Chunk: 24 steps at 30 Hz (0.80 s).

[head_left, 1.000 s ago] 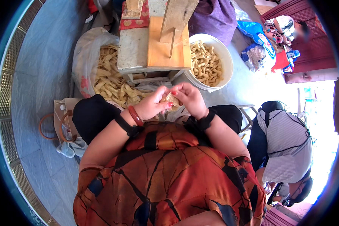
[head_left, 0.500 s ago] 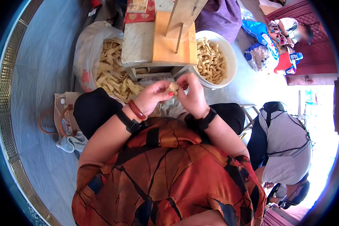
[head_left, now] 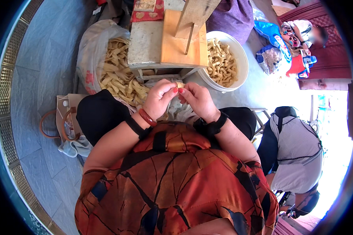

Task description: The person splits and shaves thin bamboo strips by hand and by pulling them across a blade attached to a wooden jig, eventually placing them into a bucket.

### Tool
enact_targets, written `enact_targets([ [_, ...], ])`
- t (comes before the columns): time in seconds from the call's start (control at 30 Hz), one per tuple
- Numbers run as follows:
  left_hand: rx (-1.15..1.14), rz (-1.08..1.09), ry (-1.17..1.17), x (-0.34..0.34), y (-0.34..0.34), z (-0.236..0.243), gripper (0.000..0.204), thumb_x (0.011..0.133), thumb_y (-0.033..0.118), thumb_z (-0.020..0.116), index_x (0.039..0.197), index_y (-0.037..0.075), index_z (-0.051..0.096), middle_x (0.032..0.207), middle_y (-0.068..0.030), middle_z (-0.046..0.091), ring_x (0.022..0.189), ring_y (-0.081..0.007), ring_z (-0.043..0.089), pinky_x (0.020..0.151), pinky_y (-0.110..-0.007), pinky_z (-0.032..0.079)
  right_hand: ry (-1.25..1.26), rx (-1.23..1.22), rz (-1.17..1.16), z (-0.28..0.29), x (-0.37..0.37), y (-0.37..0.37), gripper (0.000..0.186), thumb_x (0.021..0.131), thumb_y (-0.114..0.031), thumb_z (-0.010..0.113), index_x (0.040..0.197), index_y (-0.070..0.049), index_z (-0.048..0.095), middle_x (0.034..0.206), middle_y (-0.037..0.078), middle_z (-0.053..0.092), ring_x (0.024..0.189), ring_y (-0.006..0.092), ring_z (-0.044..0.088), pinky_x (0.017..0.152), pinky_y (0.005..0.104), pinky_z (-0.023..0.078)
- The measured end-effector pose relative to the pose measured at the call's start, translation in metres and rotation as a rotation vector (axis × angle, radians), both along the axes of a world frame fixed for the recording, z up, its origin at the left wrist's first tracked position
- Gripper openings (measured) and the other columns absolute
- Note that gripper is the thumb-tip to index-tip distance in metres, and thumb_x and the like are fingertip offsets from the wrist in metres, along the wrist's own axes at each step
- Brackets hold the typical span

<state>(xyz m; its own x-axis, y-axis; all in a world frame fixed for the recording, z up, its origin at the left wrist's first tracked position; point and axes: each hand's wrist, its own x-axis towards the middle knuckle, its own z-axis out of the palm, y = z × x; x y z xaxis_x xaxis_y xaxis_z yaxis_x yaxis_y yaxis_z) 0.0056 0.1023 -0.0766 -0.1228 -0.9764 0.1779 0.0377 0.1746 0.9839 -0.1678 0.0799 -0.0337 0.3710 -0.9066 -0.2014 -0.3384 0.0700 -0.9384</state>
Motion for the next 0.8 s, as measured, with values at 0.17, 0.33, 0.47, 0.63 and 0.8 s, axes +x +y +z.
enact_targets([
  [0.17, 0.042, 0.029, -0.003, 0.004, -0.003, 0.01, 0.017, 0.096, 0.015, 0.052, 0.098, -0.001, 0.06, 0.081, -0.0016, 0.057, 0.074, -0.0089, 0.053, 0.068, -0.022, 0.045, 0.024, -0.115, 0.159, 0.011, -0.002, 0.001, 0.017, 0.09, -0.013, 0.06, 0.079, 0.0, 0.06, 0.071, 0.008, 0.061, 0.06, 0.0171, 0.058, 0.056, 0.0296, 0.046],
  [0.33, 0.052, 0.218, -0.128, 0.021, -0.019, 0.015, 0.016, 0.098, 0.016, 0.049, 0.096, 0.004, 0.059, 0.074, 0.0049, 0.052, 0.063, -0.0032, 0.042, 0.059, -0.02, 0.039, -0.138, 0.051, 0.138, 0.028, -0.01, 0.016, 0.014, 0.089, -0.012, 0.061, 0.083, 0.001, 0.06, 0.071, 0.009, 0.059, 0.065, 0.0195, 0.058, 0.06, 0.0308, 0.047],
  [0.47, -0.029, 0.202, -0.187, 0.014, -0.014, 0.026, 0.012, 0.097, 0.013, 0.049, 0.098, 0.004, 0.058, 0.078, 0.0019, 0.055, 0.068, -0.0045, 0.045, 0.062, -0.021, 0.04, -0.021, -0.365, 0.102, 0.018, -0.019, 0.008, 0.021, 0.085, -0.013, 0.066, 0.096, 0.001, 0.057, 0.08, 0.013, 0.061, 0.069, 0.0241, 0.06, 0.063, 0.0327, 0.05],
  [0.63, -0.012, 0.092, -0.169, -0.004, -0.003, 0.034, 0.008, 0.095, 0.007, 0.052, 0.1, 0.003, 0.057, 0.088, -0.001, 0.059, 0.079, -0.0073, 0.054, 0.073, -0.021, 0.044, 0.1, -0.617, 0.327, 0.03, 0.002, 0.011, 0.018, 0.074, 0.0, 0.065, 0.083, -0.003, 0.05, 0.073, 0.012, 0.057, 0.065, 0.0307, 0.059, 0.058, 0.0371, 0.047],
  [0.8, 0.037, 0.234, -0.121, 0.038, -0.026, 0.028, 0.012, 0.097, 0.012, 0.049, 0.099, 0.003, 0.057, 0.085, 0.0021, 0.057, 0.078, -0.0046, 0.049, 0.071, -0.021, 0.042, 0.035, -0.462, 0.059, 0.021, -0.034, 0.005, 0.011, 0.081, 0.004, 0.059, 0.082, -0.004, 0.051, 0.077, 0.007, 0.057, 0.065, 0.0166, 0.056, 0.06, 0.0271, 0.046],
])
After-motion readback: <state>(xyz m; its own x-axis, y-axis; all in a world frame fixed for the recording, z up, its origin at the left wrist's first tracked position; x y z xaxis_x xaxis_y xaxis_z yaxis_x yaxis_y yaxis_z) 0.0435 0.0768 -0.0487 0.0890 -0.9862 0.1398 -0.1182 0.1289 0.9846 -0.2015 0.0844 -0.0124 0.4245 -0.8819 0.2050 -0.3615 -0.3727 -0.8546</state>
